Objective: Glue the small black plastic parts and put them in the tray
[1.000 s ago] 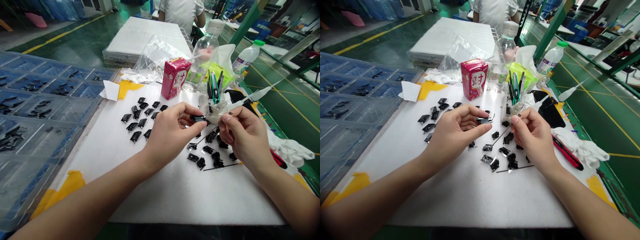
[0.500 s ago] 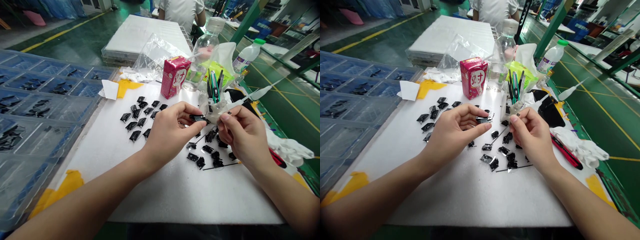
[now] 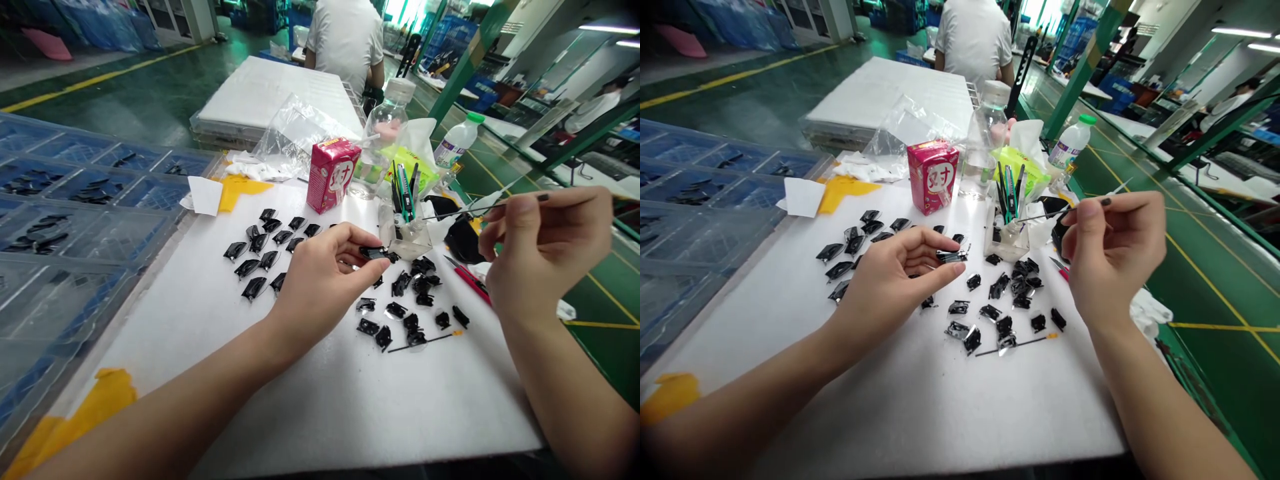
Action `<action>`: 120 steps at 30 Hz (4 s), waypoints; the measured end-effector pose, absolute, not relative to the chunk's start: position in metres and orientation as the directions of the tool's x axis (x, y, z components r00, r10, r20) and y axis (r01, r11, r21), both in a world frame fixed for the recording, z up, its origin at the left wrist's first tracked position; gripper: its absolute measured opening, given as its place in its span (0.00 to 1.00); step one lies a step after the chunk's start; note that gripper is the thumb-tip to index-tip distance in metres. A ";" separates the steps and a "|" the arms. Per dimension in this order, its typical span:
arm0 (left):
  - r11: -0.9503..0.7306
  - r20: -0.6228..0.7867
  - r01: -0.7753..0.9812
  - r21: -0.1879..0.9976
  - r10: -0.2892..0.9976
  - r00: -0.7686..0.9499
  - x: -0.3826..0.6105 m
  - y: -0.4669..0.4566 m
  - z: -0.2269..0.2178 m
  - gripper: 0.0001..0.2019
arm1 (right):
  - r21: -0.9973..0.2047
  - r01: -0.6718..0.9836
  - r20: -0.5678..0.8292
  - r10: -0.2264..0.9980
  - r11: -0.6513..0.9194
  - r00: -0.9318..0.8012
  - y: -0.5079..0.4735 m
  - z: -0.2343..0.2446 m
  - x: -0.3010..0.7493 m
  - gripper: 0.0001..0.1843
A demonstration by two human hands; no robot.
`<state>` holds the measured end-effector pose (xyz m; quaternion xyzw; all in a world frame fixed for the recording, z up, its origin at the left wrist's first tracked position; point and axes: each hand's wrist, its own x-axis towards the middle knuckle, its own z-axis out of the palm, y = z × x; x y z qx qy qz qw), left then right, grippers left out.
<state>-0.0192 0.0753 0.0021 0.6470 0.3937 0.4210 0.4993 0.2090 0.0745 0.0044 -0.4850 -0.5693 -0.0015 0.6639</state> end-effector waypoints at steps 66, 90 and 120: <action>-0.842 0.694 0.288 0.456 0.539 0.478 -0.021 0.060 -0.012 0.05 | -0.331 0.568 0.621 0.627 0.753 -0.469 0.025 0.005 0.199 0.19; -0.903 0.661 0.240 0.356 0.425 0.618 -0.024 0.068 -0.007 0.09 | -0.383 0.591 0.571 0.685 0.710 -0.453 0.024 0.006 0.201 0.21; -0.803 0.544 0.239 0.546 0.557 0.627 -0.026 0.065 -0.007 0.12 | -0.355 0.636 0.544 0.705 0.685 -0.455 0.020 0.016 0.194 0.21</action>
